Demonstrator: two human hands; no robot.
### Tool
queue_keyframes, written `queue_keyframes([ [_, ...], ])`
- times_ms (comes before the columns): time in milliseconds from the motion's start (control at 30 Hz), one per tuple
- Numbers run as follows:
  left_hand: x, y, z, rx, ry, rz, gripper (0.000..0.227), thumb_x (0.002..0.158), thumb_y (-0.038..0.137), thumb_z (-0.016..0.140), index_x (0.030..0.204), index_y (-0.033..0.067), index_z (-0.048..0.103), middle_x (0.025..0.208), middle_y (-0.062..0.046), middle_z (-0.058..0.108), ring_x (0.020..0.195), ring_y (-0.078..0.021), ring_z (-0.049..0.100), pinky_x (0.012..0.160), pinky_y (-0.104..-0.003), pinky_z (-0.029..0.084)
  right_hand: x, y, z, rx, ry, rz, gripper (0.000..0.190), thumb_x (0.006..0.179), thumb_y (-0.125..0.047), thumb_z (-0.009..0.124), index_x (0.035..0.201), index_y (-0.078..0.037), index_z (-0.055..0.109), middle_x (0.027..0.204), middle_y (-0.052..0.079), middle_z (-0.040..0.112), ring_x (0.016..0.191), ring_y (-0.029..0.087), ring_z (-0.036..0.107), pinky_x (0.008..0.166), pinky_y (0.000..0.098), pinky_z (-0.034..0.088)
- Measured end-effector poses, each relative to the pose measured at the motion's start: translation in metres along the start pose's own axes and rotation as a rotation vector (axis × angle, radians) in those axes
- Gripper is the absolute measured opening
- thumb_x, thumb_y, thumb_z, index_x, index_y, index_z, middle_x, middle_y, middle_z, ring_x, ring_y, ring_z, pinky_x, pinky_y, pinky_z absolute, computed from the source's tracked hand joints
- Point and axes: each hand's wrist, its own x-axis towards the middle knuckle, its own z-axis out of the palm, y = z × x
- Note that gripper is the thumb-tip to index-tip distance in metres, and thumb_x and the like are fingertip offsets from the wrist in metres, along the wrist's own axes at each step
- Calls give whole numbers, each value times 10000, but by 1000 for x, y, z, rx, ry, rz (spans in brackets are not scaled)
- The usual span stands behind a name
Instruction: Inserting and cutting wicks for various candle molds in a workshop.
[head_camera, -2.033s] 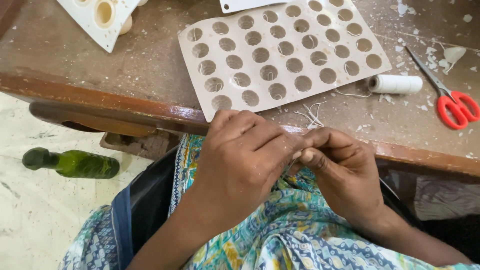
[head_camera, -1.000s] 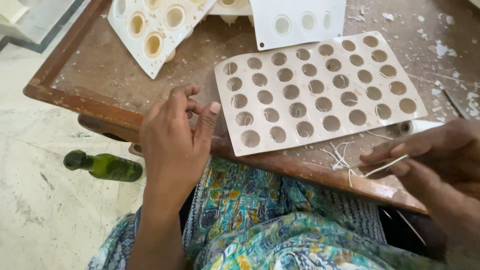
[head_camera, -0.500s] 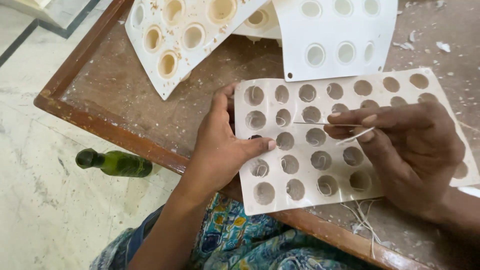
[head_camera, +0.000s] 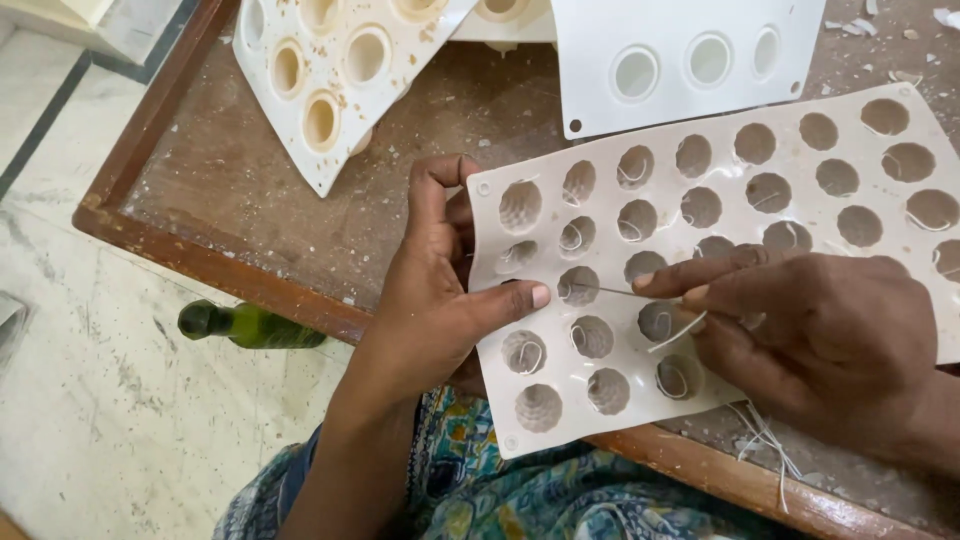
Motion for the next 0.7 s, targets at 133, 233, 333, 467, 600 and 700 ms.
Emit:
queue_keyframes([
  [133, 1, -1, 0, -63, 1, 32, 830, 799, -32, 814, 1444, 105, 309, 1352, -152, 590, 1305, -222, 606, 1089, -400, 570, 10, -11, 2, -8, -6, 46, 204, 930, -49, 641, 1042, 16, 483, 932, 174, 806, 775, 133, 799, 512, 198, 540],
  [233, 2, -2, -1, -88, 6, 31, 823, 786, -22, 824, 1435, 99, 331, 1344, -160, 599, 1278, -227, 618, 1053, -404, 584, 31, -26, 6, 199, 101, -39, 114, 981, 26, 524, 1034, 35, 424, 903, 254, 712, 957, 267, 753, 706, 297, 626],
  [333, 3, -1, -1, -105, 18, 20, 808, 794, -4, 818, 1435, 90, 336, 1334, -164, 599, 1244, -222, 626, 1013, -401, 591, 10, 2, 10, 193, 136, 57, 119, 1001, 21, 585, 1032, 21, 470, 784, 156, 726, 810, 160, 774, 829, 340, 663],
  [467, 4, 1, 2, -113, 32, 20, 794, 810, 28, 810, 1441, 77, 332, 1324, -172, 599, 1216, -211, 630, 986, -381, 593, 28, -20, 5, 234, 130, 59, 93, 1009, 15, 522, 1032, 33, 433, 949, 224, 700, 1067, 278, 755, 871, 344, 632],
  [600, 7, -4, -1, -102, 54, 30, 685, 910, 152, 758, 1456, 34, 362, 1312, -189, 625, 1199, -201, 635, 989, -335, 576, 27, -12, 4, 299, 154, 220, 79, 1037, 15, 507, 1092, 29, 453, 1057, 247, 719, 1048, 268, 769, 843, 338, 635],
  [700, 8, -6, -3, -124, 63, 21, 615, 984, 280, 677, 1457, 13, 388, 1273, -196, 658, 1159, -200, 647, 967, -323, 568, 29, -1, 1, 424, 182, 291, 70, 1070, 11, 469, 1139, 17, 460, 1078, 249, 704, 1021, 276, 761, 848, 365, 659],
])
